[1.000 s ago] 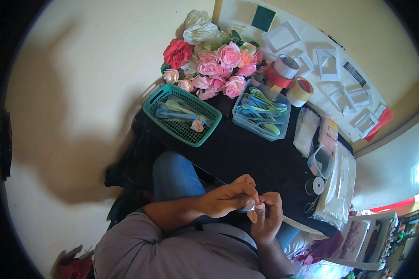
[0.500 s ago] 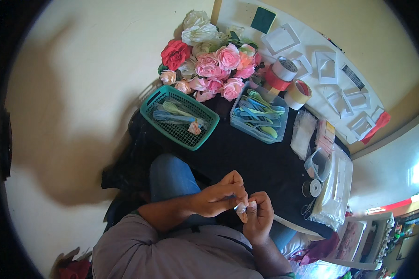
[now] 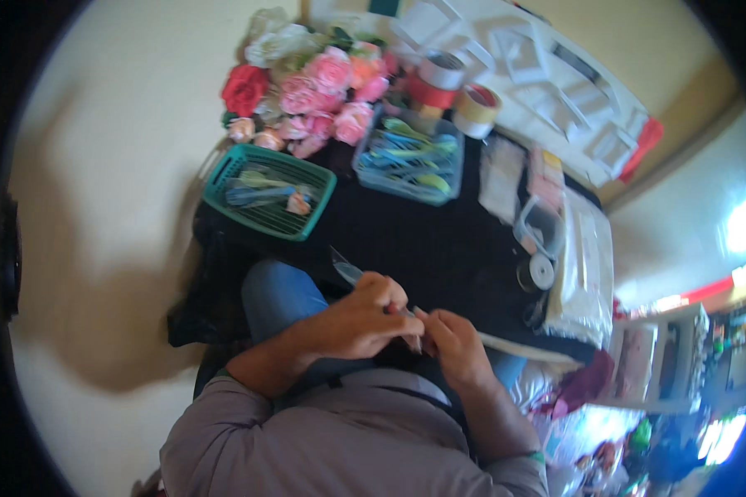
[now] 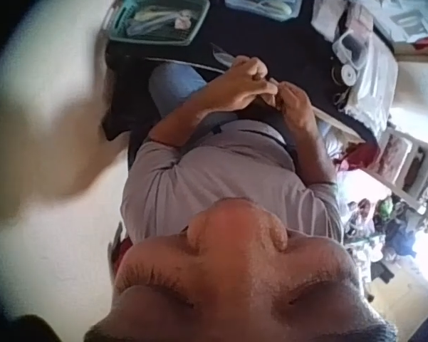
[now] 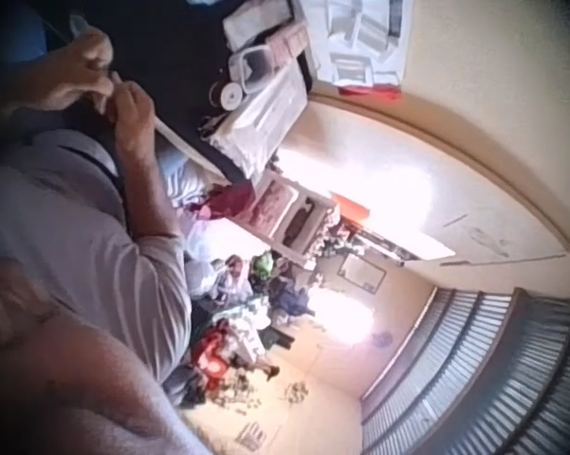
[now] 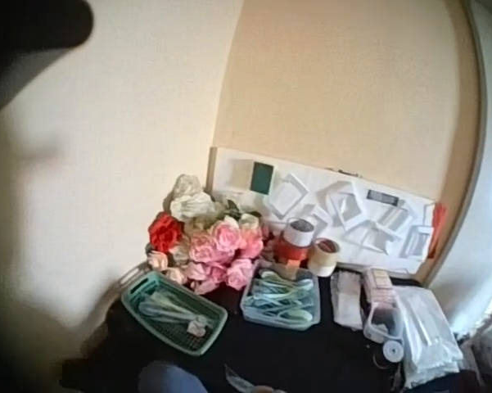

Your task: Packing plastic forks into small plastic bags and sealing them with decorative bows.

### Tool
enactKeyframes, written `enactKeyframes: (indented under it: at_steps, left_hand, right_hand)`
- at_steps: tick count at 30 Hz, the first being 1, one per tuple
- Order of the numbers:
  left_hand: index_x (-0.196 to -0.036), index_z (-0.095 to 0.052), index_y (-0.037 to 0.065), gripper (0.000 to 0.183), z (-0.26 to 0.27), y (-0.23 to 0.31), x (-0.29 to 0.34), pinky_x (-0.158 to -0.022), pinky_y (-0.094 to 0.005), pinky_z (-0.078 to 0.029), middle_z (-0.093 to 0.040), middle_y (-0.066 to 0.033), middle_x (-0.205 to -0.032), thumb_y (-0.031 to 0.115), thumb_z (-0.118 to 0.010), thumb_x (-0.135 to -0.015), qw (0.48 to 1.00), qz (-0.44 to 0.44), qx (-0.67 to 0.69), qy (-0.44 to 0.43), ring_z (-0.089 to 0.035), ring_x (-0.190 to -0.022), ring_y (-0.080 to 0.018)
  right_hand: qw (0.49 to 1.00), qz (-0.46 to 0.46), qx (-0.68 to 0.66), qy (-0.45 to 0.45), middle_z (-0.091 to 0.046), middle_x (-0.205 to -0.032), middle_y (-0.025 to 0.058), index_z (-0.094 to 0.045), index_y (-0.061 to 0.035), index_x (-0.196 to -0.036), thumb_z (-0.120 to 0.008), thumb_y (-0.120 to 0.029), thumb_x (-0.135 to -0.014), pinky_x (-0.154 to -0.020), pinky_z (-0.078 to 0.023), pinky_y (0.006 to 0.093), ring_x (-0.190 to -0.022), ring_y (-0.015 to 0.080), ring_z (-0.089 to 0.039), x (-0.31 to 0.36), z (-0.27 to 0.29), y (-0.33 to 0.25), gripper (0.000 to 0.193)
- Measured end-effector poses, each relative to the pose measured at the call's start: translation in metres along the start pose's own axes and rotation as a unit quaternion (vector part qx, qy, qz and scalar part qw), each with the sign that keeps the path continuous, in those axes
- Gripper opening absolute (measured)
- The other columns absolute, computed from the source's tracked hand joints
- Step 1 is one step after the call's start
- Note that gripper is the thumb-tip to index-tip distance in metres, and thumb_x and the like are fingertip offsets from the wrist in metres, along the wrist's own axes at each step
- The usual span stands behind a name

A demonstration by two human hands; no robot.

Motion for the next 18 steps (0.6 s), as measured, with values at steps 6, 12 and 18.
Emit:
enactKeyframes:
  at_steps: [6,12,18]
  left_hand:
    - [-0.103,-0.061,0.011,0.013,-0.017,-0.021,0.003,-0.076,-0.0293,-0.037,-0.039,-0.0053,-0.094,0.005,-0.057,-0.092,0.906,0.198,0.372,0.041,-0.046,-0.087,-0.0152]
    - [-0.107,-0.056,0.005,0.013,-0.029,-0.015,-0.006,-0.085,-0.0259,-0.047,-0.037,-0.0031,-0.102,0.013,-0.052,-0.098,0.792,0.160,0.588,0.051,-0.054,-0.092,-0.0100]
    - [-0.107,-0.056,0.006,0.013,-0.038,-0.001,-0.014,-0.081,-0.0255,-0.047,-0.039,-0.0022,-0.101,0.014,-0.052,-0.098,0.739,0.162,0.653,0.038,-0.054,-0.093,-0.0100]
  right_hand:
    - [0.988,0.146,-0.029,0.035,-0.053,-0.078,-0.0020,-0.060,-0.0028,-0.087,-0.050,-0.026,-0.101,-0.066,-0.035,0.0217,-0.073,0.0057,-0.045,0.023,-0.012,-0.029,0.029]
    - [0.885,0.416,0.202,0.059,-0.053,-0.092,0.0115,-0.061,0.0030,-0.098,-0.053,-0.012,-0.096,-0.069,-0.040,0.0278,-0.079,0.0159,-0.050,0.051,0.005,-0.043,0.017]
    - [0.770,0.528,0.336,0.126,-0.056,-0.090,0.0091,-0.064,-0.0018,-0.102,-0.068,-0.002,-0.083,-0.070,-0.042,0.0325,-0.080,0.0210,-0.053,0.062,-0.002,-0.048,0.019]
Point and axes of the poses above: each hand's wrist, its own x-axis away from the middle knuckle, its own z-axis out of the back of the hand, y = z × x, the point moved 3 cm from there along -x, towards the middle knuckle
